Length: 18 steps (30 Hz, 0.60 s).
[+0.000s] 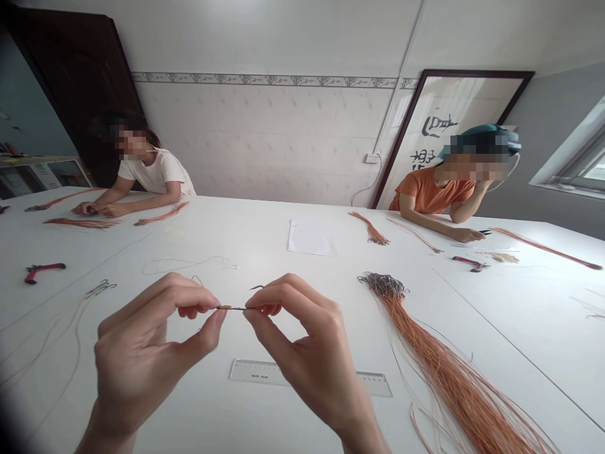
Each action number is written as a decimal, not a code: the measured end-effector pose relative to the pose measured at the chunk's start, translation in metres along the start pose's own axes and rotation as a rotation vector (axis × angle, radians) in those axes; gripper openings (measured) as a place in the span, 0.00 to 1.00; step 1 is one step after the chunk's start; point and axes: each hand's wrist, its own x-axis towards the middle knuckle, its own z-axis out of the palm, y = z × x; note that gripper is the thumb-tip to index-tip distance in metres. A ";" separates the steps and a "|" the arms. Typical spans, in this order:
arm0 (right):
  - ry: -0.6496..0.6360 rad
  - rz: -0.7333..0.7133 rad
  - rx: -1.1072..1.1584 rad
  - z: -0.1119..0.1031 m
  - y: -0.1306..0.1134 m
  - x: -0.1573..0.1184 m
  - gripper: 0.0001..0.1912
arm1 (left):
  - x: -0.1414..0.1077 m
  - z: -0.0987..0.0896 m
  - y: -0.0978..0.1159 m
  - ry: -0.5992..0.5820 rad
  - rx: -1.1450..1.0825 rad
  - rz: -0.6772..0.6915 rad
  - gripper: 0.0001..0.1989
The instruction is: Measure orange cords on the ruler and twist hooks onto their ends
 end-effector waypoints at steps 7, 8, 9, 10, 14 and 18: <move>0.006 0.019 -0.017 0.000 0.000 0.000 0.06 | 0.001 0.001 -0.001 0.000 0.001 0.002 0.10; 0.008 0.021 -0.016 0.000 0.000 0.000 0.06 | 0.001 0.001 -0.001 -0.002 0.000 -0.003 0.10; 0.011 0.023 -0.013 0.001 0.000 0.000 0.06 | 0.001 0.002 -0.002 -0.001 -0.001 -0.005 0.10; 0.012 0.023 -0.012 0.001 0.000 0.000 0.06 | 0.001 0.002 -0.002 -0.002 -0.001 -0.008 0.10; 0.015 0.033 -0.016 0.002 0.001 0.000 0.06 | 0.000 0.003 -0.002 -0.002 -0.003 -0.012 0.09; 0.021 0.033 -0.014 0.003 0.001 -0.001 0.06 | 0.001 0.004 -0.001 -0.001 0.006 -0.017 0.08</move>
